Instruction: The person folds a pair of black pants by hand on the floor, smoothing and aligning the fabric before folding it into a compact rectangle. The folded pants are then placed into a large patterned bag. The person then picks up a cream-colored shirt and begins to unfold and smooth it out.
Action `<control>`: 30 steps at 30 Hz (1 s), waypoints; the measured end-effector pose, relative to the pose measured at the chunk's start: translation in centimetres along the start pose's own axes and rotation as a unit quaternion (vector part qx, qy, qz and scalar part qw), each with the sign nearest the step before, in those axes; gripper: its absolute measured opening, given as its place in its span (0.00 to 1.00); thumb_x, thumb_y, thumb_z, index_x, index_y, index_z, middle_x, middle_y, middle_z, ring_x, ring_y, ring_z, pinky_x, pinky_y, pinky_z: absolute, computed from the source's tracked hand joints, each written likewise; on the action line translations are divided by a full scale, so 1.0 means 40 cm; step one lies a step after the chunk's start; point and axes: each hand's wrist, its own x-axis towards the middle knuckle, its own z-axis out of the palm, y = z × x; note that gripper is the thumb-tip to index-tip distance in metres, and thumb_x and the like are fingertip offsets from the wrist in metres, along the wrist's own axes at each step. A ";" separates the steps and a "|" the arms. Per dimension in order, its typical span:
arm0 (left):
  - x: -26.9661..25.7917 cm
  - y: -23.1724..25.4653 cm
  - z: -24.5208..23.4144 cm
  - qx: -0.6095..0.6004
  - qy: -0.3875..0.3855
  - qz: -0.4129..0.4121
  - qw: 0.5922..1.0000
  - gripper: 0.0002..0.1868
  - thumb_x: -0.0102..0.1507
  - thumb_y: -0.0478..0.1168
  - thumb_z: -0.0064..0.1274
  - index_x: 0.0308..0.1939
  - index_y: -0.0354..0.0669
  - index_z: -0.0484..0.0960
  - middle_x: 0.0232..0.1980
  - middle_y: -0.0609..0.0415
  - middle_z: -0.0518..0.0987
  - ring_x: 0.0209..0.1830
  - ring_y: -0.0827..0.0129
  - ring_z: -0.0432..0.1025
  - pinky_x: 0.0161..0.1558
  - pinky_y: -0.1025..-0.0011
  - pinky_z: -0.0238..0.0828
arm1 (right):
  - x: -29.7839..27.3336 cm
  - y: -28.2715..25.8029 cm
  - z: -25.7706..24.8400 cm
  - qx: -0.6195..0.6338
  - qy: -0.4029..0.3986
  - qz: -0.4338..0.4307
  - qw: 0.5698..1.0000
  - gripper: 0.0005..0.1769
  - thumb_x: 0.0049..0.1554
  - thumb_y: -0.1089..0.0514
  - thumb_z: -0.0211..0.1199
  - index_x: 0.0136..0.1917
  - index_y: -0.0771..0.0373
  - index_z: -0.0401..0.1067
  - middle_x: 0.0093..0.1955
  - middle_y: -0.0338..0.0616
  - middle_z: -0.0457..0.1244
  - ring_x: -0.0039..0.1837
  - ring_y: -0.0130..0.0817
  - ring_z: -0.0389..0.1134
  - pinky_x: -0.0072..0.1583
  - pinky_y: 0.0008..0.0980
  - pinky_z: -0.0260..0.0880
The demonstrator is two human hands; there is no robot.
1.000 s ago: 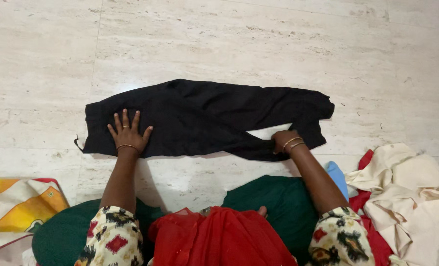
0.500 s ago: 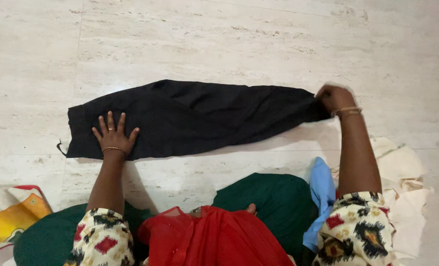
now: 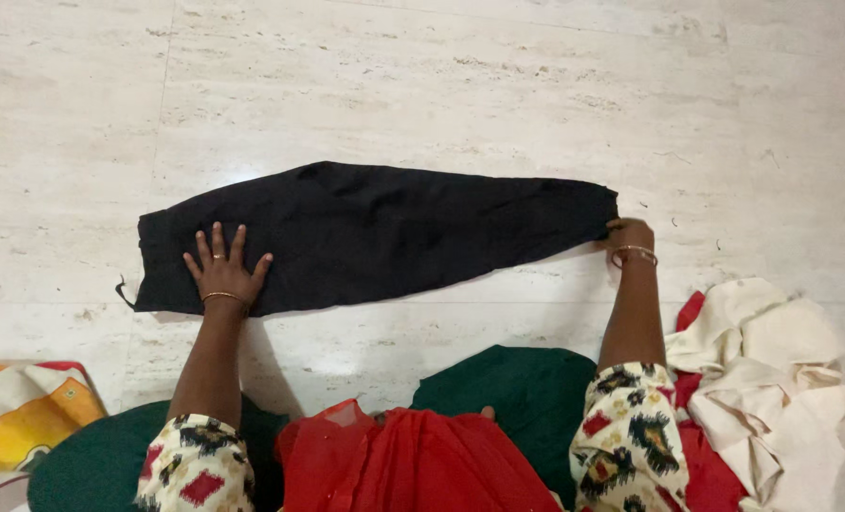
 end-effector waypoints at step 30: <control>0.418 0.297 -0.170 -0.228 -0.084 0.092 0.966 0.09 0.62 0.43 0.64 0.45 0.46 0.86 0.45 0.49 0.85 0.51 0.56 0.76 0.55 0.61 0.73 | 0.128 0.129 0.003 0.446 0.260 -0.058 0.855 0.16 0.60 0.63 0.72 0.60 0.67 0.72 0.50 0.42 0.70 0.51 0.27 0.70 0.55 0.25 0.72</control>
